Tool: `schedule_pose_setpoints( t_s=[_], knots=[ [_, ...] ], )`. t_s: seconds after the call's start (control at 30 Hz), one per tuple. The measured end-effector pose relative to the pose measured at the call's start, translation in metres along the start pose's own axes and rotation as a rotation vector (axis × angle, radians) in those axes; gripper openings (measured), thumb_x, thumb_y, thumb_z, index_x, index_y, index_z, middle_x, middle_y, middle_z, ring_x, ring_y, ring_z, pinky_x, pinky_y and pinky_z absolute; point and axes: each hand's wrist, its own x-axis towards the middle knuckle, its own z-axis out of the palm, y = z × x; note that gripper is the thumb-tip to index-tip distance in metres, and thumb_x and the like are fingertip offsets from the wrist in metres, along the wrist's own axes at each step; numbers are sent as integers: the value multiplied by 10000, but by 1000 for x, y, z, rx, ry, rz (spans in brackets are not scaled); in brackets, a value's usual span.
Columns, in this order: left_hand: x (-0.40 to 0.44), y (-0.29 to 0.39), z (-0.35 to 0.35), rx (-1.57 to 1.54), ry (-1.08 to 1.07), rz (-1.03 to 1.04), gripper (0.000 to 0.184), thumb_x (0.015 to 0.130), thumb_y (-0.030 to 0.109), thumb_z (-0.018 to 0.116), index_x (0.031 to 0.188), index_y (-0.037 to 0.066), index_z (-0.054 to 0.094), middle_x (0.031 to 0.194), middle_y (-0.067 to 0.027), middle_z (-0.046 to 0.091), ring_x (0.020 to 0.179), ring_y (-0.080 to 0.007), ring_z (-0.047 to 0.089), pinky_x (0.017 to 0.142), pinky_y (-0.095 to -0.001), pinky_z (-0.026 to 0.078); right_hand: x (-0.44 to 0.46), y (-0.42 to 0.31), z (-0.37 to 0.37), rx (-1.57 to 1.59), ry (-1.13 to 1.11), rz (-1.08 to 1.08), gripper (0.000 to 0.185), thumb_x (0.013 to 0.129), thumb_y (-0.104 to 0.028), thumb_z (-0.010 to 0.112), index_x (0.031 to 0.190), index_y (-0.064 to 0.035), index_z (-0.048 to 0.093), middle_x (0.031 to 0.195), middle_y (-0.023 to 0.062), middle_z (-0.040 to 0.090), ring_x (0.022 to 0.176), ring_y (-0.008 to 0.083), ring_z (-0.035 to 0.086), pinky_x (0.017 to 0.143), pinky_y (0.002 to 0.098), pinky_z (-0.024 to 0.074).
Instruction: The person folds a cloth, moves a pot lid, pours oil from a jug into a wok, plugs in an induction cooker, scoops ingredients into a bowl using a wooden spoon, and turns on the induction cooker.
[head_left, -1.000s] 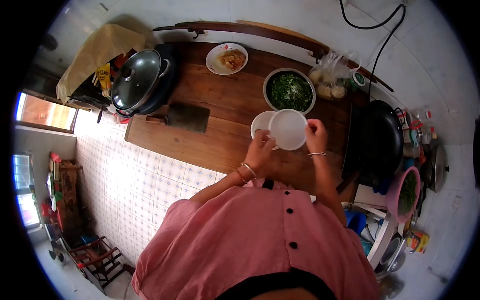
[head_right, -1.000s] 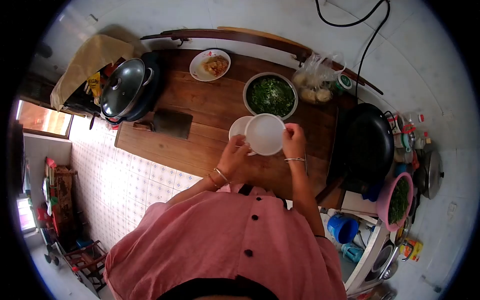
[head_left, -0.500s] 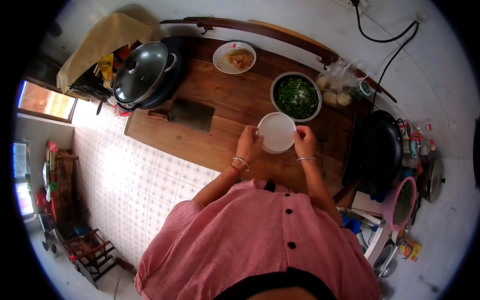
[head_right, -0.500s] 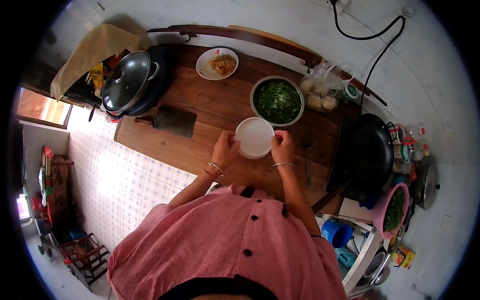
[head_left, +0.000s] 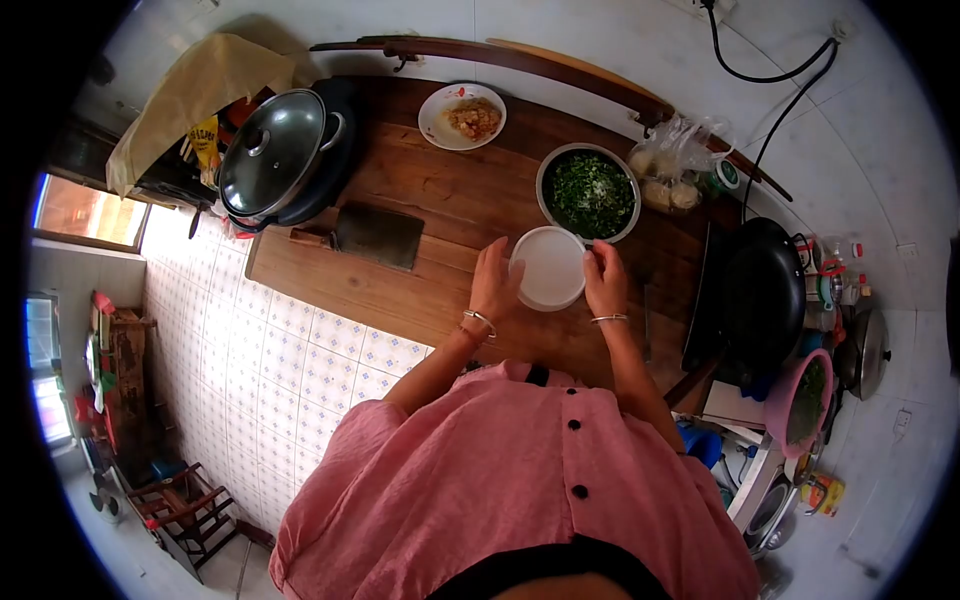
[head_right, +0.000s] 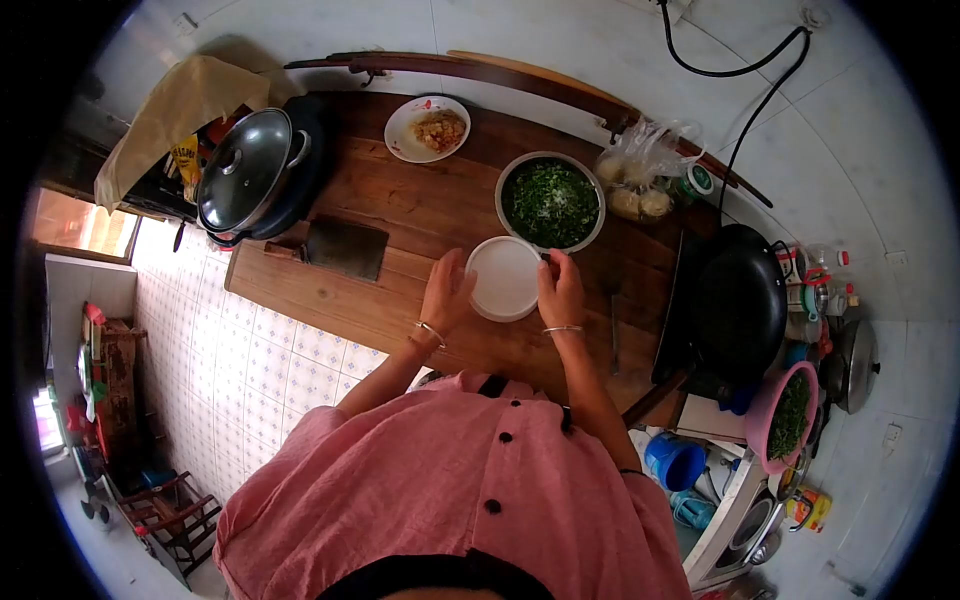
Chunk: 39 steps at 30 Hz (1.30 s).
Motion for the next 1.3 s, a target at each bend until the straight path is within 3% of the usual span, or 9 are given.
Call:
schedule_pose_setpoints(
  t_s=[0.43, 0.5, 0.63, 0.7, 0.93, 1.0, 1.13, 1.23, 1.3],
  knots=[
    [4, -8, 28, -366, -92, -203, 369, 921, 129, 445, 1276, 29, 444, 1243, -201, 502, 1165, -318, 475, 979, -352, 360, 0, 8, 20, 36, -136, -107, 351, 938, -132, 386, 1254, -9, 478, 1227, 164, 537, 1145, 274, 509, 965, 332, 374],
    [1, -10, 32, -321, -61, -170, 361, 941, 104, 406, 1296, 52, 443, 1213, -146, 538, 1107, -207, 512, 934, -287, 388, -5, 12, 24, 62, -97, -84, 355, 938, -109, 363, 1262, -9, 469, 1245, 169, 522, 1159, 278, 496, 976, 328, 363],
    [3, -9, 35, -246, 2, -89, 357, 944, 115, 407, 1290, 40, 445, 1202, -157, 541, 1098, -225, 521, 929, -295, 394, -6, 11, 26, 79, -106, -47, 360, 940, -108, 352, 1271, -9, 457, 1259, 167, 510, 1168, 270, 484, 987, 330, 351],
    [5, -3, 31, -219, -50, -107, 345, 938, 113, 384, 1262, 15, 448, 1227, -203, 505, 1145, -311, 488, 974, -342, 366, -5, 9, 25, 41, -74, -66, 351, 936, -133, 351, 1244, -24, 479, 1197, 174, 544, 1105, 319, 509, 954, 374, 379],
    [21, -12, 28, -210, -74, -7, 323, 945, 105, 397, 1252, 25, 458, 1160, -160, 558, 1081, -242, 531, 921, -316, 404, -4, 23, 37, 120, -19, -43, 353, 937, -204, 367, 1217, -21, 479, 1204, 193, 528, 1093, 327, 509, 932, 390, 388],
    [29, -22, 22, -380, -287, -145, 366, 940, 97, 409, 1299, 29, 415, 1226, -153, 526, 1131, -238, 505, 943, -308, 388, -11, 25, 44, 208, 28, 12, 355, 929, -203, 383, 1215, -12, 466, 1206, 206, 519, 1085, 344, 507, 933, 398, 385],
    [31, -26, 16, -233, -221, 27, 435, 934, 107, 433, 1355, 39, 347, 1313, -151, 464, 1219, -227, 437, 986, -310, 351, -4, 12, 30, 141, -91, 55, 371, 918, -178, 399, 1242, -2, 440, 1227, 217, 497, 1092, 360, 492, 941, 409, 374],
    [29, -5, 11, -246, -114, -92, 505, 919, 119, 465, 1387, 42, 294, 1372, -185, 393, 1288, -253, 359, 1027, -325, 308, 9, -5, 21, -36, -5, -120, 390, 912, -162, 422, 1266, 3, 419, 1248, 215, 481, 1108, 363, 478, 948, 417, 366],
    [29, 6, 8, -115, -60, 8, 532, 891, 187, 506, 1365, 30, 321, 1352, -226, 392, 1273, -349, 356, 1035, -382, 306, 16, -13, 18, -84, -27, -249, 410, 916, -150, 434, 1290, 16, 408, 1273, 208, 466, 1158, 342, 453, 991, 390, 336]
  ],
)
